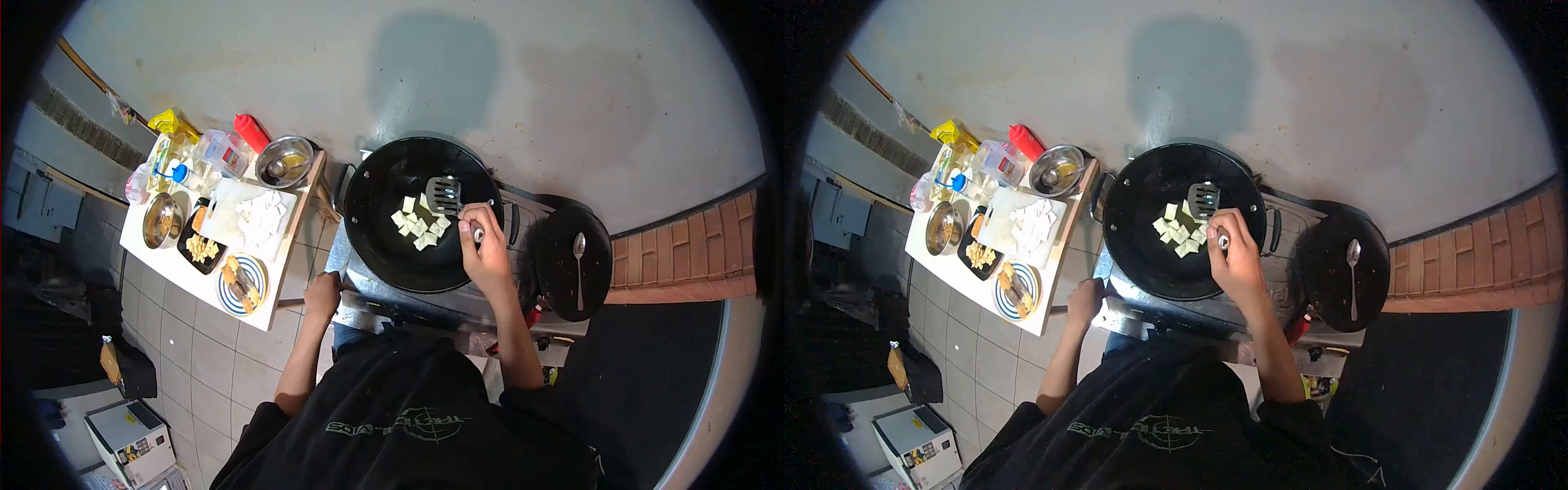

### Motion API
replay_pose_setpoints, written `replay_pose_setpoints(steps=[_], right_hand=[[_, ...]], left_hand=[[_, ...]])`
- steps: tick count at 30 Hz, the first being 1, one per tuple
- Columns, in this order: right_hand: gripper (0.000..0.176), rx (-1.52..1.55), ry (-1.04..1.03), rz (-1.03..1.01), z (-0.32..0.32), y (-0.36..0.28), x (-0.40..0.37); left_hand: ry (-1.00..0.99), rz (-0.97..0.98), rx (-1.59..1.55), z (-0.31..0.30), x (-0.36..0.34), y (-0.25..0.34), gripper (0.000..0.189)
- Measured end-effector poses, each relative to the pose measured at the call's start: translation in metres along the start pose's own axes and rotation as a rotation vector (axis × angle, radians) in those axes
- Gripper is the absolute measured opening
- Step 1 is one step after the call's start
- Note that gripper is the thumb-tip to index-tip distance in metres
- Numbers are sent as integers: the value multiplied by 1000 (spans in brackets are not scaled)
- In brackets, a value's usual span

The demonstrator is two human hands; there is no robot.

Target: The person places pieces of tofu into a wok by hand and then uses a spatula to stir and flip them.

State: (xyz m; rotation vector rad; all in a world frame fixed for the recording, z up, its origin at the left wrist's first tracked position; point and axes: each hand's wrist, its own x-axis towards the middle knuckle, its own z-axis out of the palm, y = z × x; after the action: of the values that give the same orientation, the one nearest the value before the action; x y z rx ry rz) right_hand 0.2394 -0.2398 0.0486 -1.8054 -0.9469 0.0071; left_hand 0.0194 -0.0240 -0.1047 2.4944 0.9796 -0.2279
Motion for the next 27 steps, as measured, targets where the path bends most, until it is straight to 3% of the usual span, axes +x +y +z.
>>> replay_pose_setpoints(steps=[27], right_hand=[[11,-47,7,-38,9,-13,-23]], left_hand=[[-32,16,61,-6,1,2,21]])
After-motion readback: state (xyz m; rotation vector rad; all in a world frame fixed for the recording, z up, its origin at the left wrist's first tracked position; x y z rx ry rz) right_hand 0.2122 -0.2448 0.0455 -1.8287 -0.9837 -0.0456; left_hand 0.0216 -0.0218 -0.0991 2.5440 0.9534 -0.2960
